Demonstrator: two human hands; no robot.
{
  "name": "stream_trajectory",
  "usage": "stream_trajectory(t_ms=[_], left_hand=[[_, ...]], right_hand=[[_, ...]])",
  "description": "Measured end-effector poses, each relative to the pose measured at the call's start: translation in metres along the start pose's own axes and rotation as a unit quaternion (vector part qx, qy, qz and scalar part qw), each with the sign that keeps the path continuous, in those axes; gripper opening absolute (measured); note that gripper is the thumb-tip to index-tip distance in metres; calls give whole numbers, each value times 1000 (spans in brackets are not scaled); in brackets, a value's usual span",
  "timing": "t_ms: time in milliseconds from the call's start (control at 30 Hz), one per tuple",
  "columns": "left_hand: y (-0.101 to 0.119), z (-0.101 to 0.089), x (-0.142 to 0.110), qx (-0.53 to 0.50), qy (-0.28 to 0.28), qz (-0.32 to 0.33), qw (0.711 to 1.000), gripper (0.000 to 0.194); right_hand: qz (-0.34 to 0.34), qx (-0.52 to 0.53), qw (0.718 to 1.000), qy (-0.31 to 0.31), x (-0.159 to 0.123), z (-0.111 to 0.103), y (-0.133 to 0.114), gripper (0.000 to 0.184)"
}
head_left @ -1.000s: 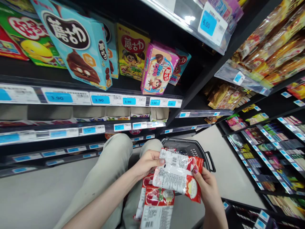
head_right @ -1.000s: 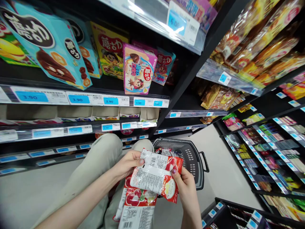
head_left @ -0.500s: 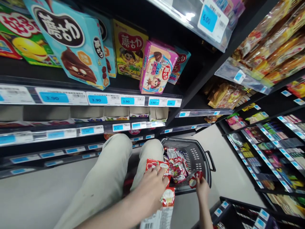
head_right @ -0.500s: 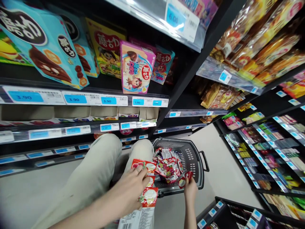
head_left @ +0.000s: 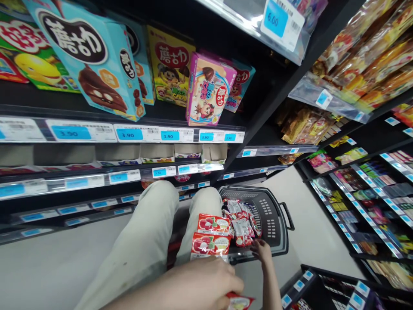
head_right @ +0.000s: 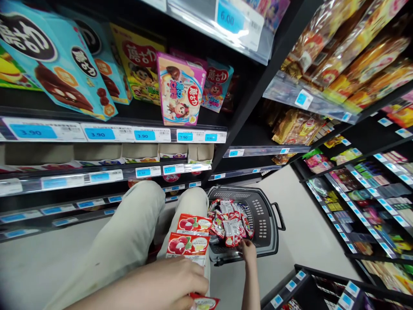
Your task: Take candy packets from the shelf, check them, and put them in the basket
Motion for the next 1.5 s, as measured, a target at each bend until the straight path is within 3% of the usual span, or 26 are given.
stream_trajectory(t_ms=[100,167,200,233,267,333,400,467,533,633,700,767,867,967,1067,1167,1333,1400,1500], left_hand=[[0,-5,0,-64,-2,-6,998,15],[-2,-8,3,-125,5,-20,992,11],[-3,-9,5,-163,10,-31,986,8],[-4,-10,8,-206,16,-44,977,6],[-6,-9,10,-253,24,-57,966,5],[-9,-9,15,-354,37,-71,932,8],[-12,-8,18,-451,40,-66,889,15],[-16,-10,19,-527,54,-43,847,26],[-19,-12,19,-599,67,-3,798,45],[-21,-10,21,-671,54,70,736,73],[-20,-3,26,-676,61,91,729,84],[-18,7,32,-675,111,86,724,89],[-18,17,38,-681,210,56,700,91],[-18,16,36,-664,252,45,702,96],[-18,11,32,-656,236,65,714,97],[-21,6,29,-650,195,65,732,92],[-33,3,26,-564,177,19,806,51],[-36,2,25,-526,184,8,830,45],[-38,-2,24,-482,205,8,852,40]], right_hand=[[-87,144,983,-73,-32,-35,-32,62],[-193,335,903,-186,-64,-61,-62,77],[-224,363,869,-250,-81,-73,-77,82],[-246,359,850,-297,-98,-84,-92,86],[-270,341,848,-304,-111,-93,-106,82],[-288,237,895,-246,-131,-104,-129,52],[-300,170,917,-198,-140,-106,-145,30],[-291,184,925,-158,-142,-104,-152,20],[-246,266,927,-93,-140,-99,-152,16],[-170,427,887,42,-137,-90,-149,18],[-156,498,845,116,-136,-84,-149,23],[-157,521,824,159,-136,-77,-150,28],[-152,517,824,177,-136,-69,-149,37],[-169,494,835,172,-138,-66,-144,53],[-194,427,866,171,-139,-73,-138,65],[-213,383,888,138,-135,-86,-133,55],[-232,357,905,-13,-127,-107,-125,40],[-263,336,904,-38,-128,-112,-124,42],[-331,260,907,-27,-133,-116,-129,47]])
Point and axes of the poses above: each hand's wrist, its own x-axis towards the middle knuckle, its own z-axis out of the palm, y = z × x, the point moved 1 cm from there along x, towards the middle knuckle, and after that the axes turned 8 degrees about -z, right-handed, at the moved point
